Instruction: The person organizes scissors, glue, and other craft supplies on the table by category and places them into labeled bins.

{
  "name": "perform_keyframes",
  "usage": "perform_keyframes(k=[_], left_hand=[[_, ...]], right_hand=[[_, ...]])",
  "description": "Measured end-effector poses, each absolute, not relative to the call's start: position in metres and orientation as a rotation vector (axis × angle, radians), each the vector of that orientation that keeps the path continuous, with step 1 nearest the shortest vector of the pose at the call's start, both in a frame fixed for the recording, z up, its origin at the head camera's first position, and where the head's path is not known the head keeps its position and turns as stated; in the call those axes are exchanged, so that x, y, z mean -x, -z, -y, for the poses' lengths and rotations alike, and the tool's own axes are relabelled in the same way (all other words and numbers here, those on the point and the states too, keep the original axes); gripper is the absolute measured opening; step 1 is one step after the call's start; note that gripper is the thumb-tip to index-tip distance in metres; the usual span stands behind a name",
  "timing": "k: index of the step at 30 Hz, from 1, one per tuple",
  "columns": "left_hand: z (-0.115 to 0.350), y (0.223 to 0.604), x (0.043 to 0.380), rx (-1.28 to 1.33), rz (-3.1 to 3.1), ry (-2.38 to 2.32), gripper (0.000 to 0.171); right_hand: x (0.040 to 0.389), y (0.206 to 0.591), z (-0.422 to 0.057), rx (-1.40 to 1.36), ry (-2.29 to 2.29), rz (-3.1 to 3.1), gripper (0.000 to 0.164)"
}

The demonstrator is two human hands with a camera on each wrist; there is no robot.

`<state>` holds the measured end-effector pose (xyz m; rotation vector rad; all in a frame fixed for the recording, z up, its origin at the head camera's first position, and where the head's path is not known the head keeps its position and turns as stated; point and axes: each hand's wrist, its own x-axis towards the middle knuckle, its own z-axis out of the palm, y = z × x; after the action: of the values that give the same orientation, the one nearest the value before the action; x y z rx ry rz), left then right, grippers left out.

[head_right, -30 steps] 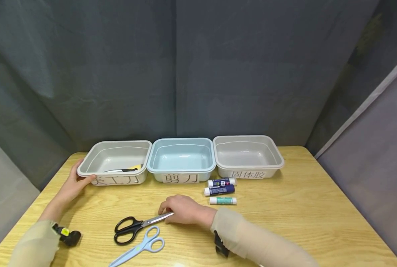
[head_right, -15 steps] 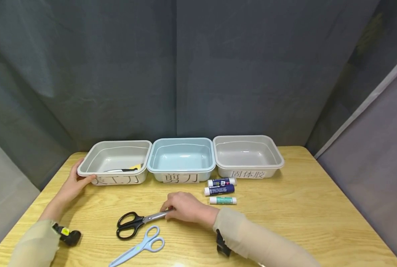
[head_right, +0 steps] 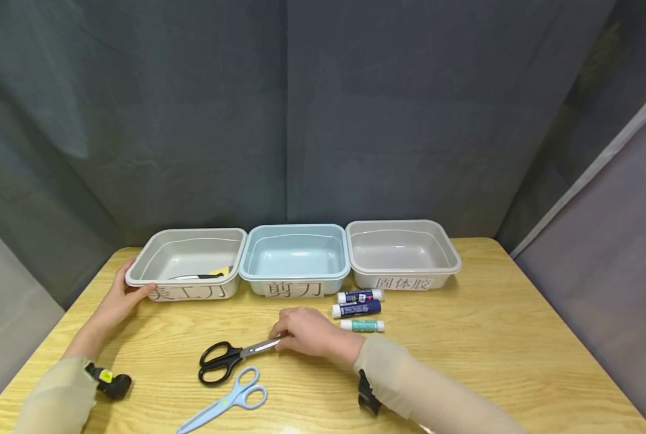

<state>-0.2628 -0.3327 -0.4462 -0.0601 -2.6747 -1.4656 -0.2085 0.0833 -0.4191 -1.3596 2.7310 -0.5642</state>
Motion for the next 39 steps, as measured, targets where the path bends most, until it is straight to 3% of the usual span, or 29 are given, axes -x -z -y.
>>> perform_keyframes(k=[7, 14, 26, 33, 39], left_hand=[[0.333, 0.447, 0.263, 0.060, 2.668, 1.495, 0.091], [0.335, 0.448, 0.262, 0.057, 2.656, 1.509, 0.091], [0.335, 0.447, 0.263, 0.048, 2.666, 1.511, 0.091], [0.334, 0.446, 0.262, 0.031, 2.676, 1.508, 0.092], [0.333, 0.445, 0.261, 0.044, 2.670, 1.513, 0.091]], right_hand=[[0.210, 0.425, -0.084, 1.284, 0.613, -2.669, 0.011], [0.209, 0.425, -0.082, 1.265, 0.609, -2.680, 0.024], [0.211, 0.429, -0.079, 1.201, 0.708, -2.669, 0.007], [0.212, 0.429, -0.081, 1.223, 0.790, -2.643, 0.019], [0.215, 0.425, -0.085, 1.222, 0.827, -2.678, 0.017]])
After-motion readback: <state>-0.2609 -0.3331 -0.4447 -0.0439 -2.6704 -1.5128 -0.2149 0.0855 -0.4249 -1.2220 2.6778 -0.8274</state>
